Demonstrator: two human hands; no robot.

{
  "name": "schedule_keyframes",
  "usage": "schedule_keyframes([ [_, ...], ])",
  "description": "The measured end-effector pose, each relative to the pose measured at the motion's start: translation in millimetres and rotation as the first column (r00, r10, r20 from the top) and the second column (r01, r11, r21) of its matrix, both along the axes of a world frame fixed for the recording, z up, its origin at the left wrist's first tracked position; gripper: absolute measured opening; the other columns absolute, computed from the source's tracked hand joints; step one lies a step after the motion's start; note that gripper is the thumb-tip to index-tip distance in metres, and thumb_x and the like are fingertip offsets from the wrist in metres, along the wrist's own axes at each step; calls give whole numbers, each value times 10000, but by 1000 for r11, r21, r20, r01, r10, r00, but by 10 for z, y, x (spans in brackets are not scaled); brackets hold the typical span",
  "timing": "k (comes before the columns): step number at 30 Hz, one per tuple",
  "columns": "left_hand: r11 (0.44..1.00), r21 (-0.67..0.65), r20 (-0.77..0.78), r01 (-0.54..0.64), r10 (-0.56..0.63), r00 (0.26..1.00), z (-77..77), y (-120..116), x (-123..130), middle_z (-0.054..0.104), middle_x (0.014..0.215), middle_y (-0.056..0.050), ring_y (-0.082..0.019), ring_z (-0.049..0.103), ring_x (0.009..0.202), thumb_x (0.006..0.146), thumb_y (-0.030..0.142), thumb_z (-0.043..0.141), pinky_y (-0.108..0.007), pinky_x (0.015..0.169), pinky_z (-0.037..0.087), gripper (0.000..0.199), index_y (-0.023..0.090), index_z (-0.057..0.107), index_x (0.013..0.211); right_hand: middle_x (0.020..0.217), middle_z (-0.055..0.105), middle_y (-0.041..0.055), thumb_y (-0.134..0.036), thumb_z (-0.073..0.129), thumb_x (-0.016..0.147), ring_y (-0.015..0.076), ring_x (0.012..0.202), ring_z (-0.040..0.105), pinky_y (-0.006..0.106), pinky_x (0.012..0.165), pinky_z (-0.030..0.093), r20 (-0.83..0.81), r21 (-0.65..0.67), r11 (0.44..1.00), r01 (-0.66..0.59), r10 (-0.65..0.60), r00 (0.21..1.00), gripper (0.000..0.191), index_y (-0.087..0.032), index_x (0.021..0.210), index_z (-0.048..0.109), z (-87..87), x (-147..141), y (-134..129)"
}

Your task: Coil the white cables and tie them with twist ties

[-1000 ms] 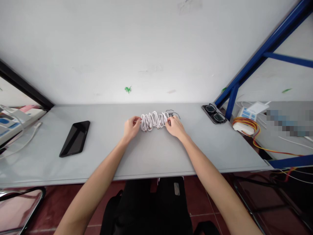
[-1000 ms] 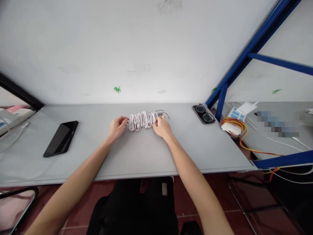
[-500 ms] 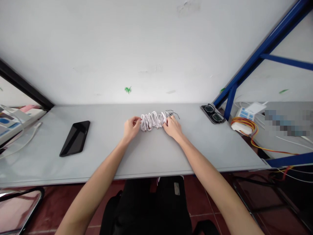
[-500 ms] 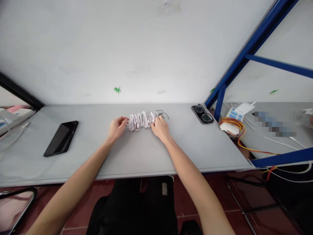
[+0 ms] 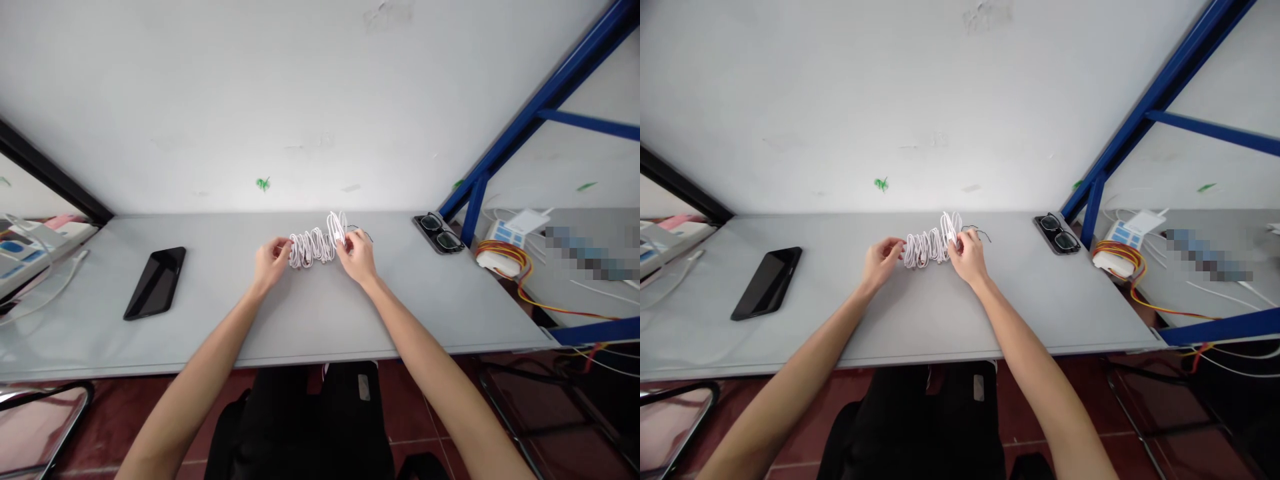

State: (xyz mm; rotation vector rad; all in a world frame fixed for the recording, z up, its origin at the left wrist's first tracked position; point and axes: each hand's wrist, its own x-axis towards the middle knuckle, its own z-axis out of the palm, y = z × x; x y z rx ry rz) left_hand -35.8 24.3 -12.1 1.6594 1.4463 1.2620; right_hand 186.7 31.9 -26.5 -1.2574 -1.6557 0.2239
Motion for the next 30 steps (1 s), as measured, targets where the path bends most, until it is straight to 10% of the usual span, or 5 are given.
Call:
schedule_keyframes([
  [11,926,15,238,376,-369,898,27,-138,319,685,934,-79,-167,638,816,860,438,618,-261,704,480,316,148,636,984,801,468,10,-278,602,829,137,684,502,297,634,466,-99,23,951,-307,308,946,127,-208,750,531,58,-302,-234],
  [16,933,-34,363,358,-323,874,47,-128,283,657,861,-54,-132,562,720,861,439,611,-240,640,438,308,145,646,948,1062,506,72,-407,625,847,160,830,586,332,716,524,-400,-78,876,-476,410,820,201,-207,835,627,73,-318,-246],
  [21,927,-68,366,370,-321,873,78,-161,289,612,796,-31,-117,508,677,857,394,596,-236,619,403,255,146,638,902,900,599,15,-415,687,802,150,728,596,334,708,523,-684,-201,761,-617,342,645,281,-245,995,573,81,-297,-200],
  [30,931,-120,339,344,-287,896,-26,-127,301,566,797,-23,-119,500,684,893,385,502,-238,630,425,226,169,567,882,836,630,0,-361,728,736,130,731,589,282,687,489,-772,-294,602,-742,308,556,225,-194,858,638,17,-254,-140],
])
